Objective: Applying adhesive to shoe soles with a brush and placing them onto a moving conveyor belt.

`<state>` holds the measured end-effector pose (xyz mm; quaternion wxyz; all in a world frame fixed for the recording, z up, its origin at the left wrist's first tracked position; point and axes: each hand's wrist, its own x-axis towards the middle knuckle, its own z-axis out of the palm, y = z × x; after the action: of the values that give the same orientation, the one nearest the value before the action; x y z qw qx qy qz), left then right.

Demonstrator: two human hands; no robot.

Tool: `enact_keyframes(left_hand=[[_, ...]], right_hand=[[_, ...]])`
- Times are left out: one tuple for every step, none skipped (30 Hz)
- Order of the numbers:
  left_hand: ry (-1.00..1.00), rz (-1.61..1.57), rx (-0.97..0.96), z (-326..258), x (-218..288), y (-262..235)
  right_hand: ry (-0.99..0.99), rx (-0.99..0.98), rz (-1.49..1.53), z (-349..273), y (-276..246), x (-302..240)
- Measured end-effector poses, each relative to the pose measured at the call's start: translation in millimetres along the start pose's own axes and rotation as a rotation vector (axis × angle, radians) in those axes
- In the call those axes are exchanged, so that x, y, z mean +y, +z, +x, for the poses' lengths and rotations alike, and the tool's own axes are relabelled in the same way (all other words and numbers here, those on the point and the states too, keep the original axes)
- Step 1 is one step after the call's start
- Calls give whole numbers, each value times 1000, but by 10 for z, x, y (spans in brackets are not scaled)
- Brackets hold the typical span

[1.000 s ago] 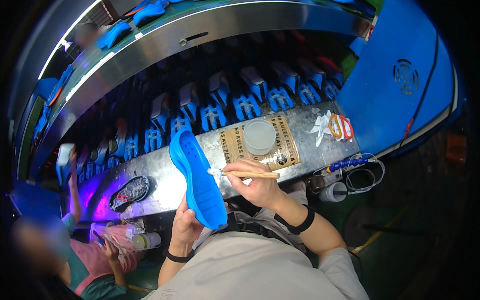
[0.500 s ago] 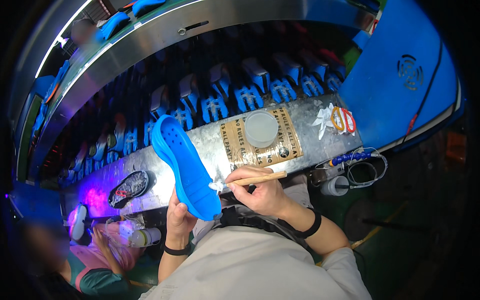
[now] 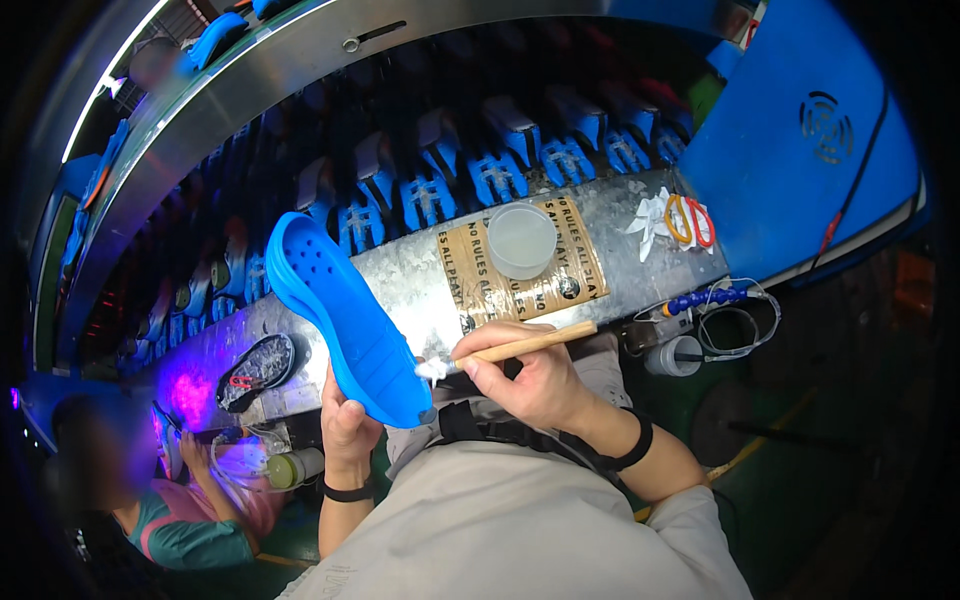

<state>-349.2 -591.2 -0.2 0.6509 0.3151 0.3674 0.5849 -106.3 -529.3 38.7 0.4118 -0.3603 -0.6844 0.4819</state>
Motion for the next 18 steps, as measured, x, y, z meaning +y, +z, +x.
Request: enact_keyframes(left_hand=[[35, 25, 26, 10, 0, -14], [34, 26, 25, 15, 1, -33], [34, 30, 13, 17, -3, -52], [29, 35, 25, 12, -13, -69], [40, 40, 3, 7, -23, -85], [21, 56, 5, 2, -28, -94], [22, 68, 25, 8, -21, -111], [3, 30, 11, 14, -19, -109], [-27, -41, -24, 30, -7, -109], [-55, -63, -23, 38, 25, -111], [-124, -137, -136, 64, 77, -123], [-178, -194, -191, 74, 140, -115], [-230, -239, -238, 89, 219, -105], [-204, -246, -250, 121, 330, -95], [-245, -286, -327, 150, 478, -79], [-290, -323, -403, 181, 650, -45], [-274, -314, -399, 236, 850, -1], [-267, -258, -365, 319, 1097, 24]], right_hand=[[-9, -9, 2, 4, 10, 13], [15, 25, 50, 13, 28, 30], [60, 64, 101, 16, 40, 47], [39, 61, 100, 9, 43, 67], [31, 14, 41, 3, 49, 86], [62, -45, -17, 17, 50, 110], [50, -70, -74, 15, 30, 120], [44, -44, 8, 6, 41, 118], [69, -26, 72, -4, 50, 117], [138, -2, 159, -29, 15, 101], [213, 30, 234, -57, -23, 88], [180, 100, 290, -57, -49, 97], [166, 179, 360, -63, -77, 107], [116, 243, 366, -60, -106, 132], [71, 313, 386, -54, -132, 161], [102, 402, 381, -75, -164, 178], [64, 435, 381, -76, -192, 206], [57, 446, 380, -94, -211, 220]])
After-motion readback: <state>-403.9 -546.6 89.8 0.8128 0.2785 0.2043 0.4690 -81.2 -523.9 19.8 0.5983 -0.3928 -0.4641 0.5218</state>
